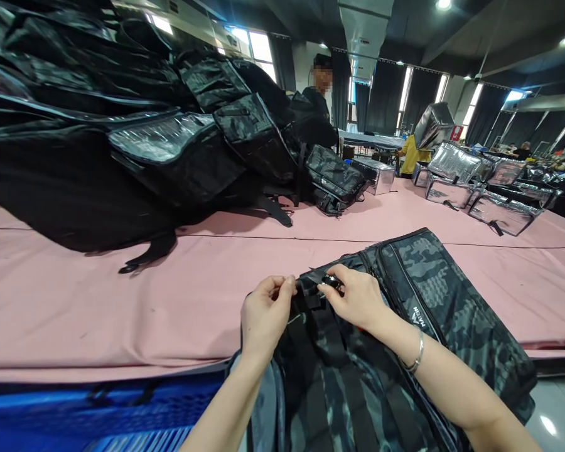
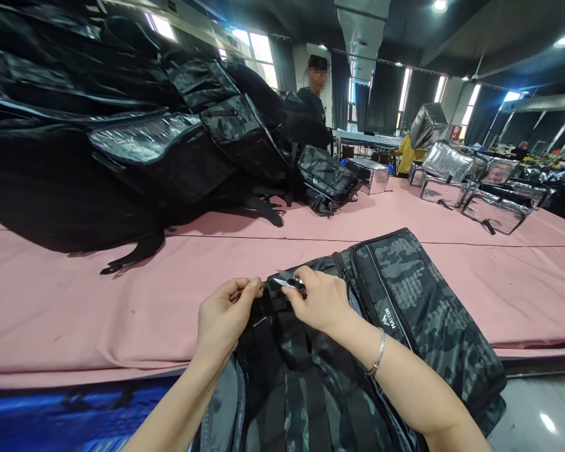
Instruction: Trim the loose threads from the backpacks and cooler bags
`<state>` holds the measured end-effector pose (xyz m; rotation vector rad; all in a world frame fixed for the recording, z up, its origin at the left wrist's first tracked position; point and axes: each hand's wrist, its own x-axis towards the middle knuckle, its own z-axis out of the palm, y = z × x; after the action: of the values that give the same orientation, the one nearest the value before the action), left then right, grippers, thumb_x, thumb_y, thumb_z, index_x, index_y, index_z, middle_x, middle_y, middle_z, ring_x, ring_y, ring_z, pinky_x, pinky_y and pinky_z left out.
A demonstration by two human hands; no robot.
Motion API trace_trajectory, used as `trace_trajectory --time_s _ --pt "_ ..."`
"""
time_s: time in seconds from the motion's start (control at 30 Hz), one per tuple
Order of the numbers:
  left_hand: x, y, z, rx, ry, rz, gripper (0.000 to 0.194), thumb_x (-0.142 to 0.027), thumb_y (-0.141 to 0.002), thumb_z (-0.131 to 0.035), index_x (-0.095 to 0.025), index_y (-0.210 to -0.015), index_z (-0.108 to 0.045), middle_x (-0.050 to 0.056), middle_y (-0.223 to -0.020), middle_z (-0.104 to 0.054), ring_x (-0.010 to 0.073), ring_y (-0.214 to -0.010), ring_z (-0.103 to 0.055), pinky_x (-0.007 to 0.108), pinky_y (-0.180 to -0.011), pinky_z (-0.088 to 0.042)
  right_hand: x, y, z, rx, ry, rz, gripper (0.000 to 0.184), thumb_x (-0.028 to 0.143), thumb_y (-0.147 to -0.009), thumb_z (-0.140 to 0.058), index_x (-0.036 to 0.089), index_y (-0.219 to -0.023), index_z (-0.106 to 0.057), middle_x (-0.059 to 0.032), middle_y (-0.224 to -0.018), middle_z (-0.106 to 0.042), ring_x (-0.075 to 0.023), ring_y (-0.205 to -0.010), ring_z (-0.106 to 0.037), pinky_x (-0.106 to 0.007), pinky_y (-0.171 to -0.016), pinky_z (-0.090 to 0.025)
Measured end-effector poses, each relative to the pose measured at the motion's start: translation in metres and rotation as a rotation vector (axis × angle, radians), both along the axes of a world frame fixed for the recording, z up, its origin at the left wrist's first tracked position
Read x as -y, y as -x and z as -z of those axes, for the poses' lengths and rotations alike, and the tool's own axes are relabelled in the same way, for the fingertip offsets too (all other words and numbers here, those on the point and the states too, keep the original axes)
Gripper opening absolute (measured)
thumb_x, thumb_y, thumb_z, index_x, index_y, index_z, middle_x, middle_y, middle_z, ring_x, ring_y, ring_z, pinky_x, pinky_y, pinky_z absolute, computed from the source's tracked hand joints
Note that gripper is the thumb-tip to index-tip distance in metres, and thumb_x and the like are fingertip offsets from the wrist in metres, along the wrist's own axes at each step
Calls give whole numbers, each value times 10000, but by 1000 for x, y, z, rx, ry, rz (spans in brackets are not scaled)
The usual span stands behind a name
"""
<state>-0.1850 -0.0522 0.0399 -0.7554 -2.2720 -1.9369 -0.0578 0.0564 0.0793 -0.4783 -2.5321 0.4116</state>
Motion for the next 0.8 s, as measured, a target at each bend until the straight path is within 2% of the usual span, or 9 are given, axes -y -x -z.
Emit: trace_trajectory --time_s 0.13,0.27,0.4,0.47,0.53,0.63,0.67,0.73,0.8 --pt "0 -1 1 148 -203 44 262 -430 -647 -631 -175 -642 -569 5 -630 -595 142 -638 -565 251 -664 -451 3 -1 0 86 -86 -32 194 383 -901 -450 226 -936 -558 2 -773 -680 -159 -714 -645 -235 -556 -326" --pt "1 -2 3 134 -226 57 246 -413 -662 -636 -173 -677 -583 3 -650 -594 141 -658 -557 253 -680 -443 6 1 2 112 -151 -61 201 378 -904 -445 208 -953 -539 -18 -842 -679 -176 -770 -650 -240 -550 -321" --pt "1 -3 8 44 -197 97 229 -404 -702 -627 -178 -700 -588 -5 -664 -587 134 -662 -549 248 -679 -435 6 6 5 105 -170 -39 220 389 -911 -430 208 -968 -541 -18 -855 -670 -171 -747 -644 -239 -533 -316" --pt "1 -4 7 36 -194 101 238 -410 -703 -631 -177 -685 -584 -3 -659 -586 136 -663 -551 253 -684 -439 4 8 7 96 -162 -45 224 390 -917 -421 212 -931 -556 -13 -823 -667 -162 -737 -639 -232 -537 -320" --pt "0 -6 4 70 -253 51 255 -421 -706 -628 -176 -666 -572 1 -653 -582 138 -671 -558 261 -707 -451 2 10 9 61 -128 -63 223 380 -918 -422 215 -895 -571 -10 -790 -665 -155 -734 -634 -225 -554 -335" --pt "5 -8 -3 62 -370 -53 266 -416 -720 -618 -188 -852 -584 26 -816 -624 156 -798 -596 296 -805 -462 -3 11 12 -75 13 -79 195 362 -901 -453 217 -896 -583 -1 -770 -665 -138 -695 -618 -218 -592 -366" --pt "7 -8 -4 21 -356 -64 309 -417 -732 -606 -200 -949 -574 42 -912 -629 167 -861 -598 314 -835 -458 -5 11 13 -136 85 -76 187 360 -891 -465 215 -901 -583 3 -768 -662 -132 -675 -609 -215 -598 -374" --pt "14 -6 -6 -130 -188 -26 347 -442 -765 -558 -221 -1032 -570 67 -1021 -617 197 -949 -582 361 -879 -439 -7 12 13 -261 240 -62 188 371 -869 -486 209 -890 -579 14 -740 -644 -122 -627 -583 -209 -590 -382" --pt "21 -3 -6 -320 91 43 329 -497 -782 -500 -220 -898 -635 83 -972 -628 240 -954 -566 422 -894 -413 -9 12 11 -361 373 -48 211 401 -848 -500 203 -864 -571 31 -674 -604 -115 -572 -545 -206 -557 -373"
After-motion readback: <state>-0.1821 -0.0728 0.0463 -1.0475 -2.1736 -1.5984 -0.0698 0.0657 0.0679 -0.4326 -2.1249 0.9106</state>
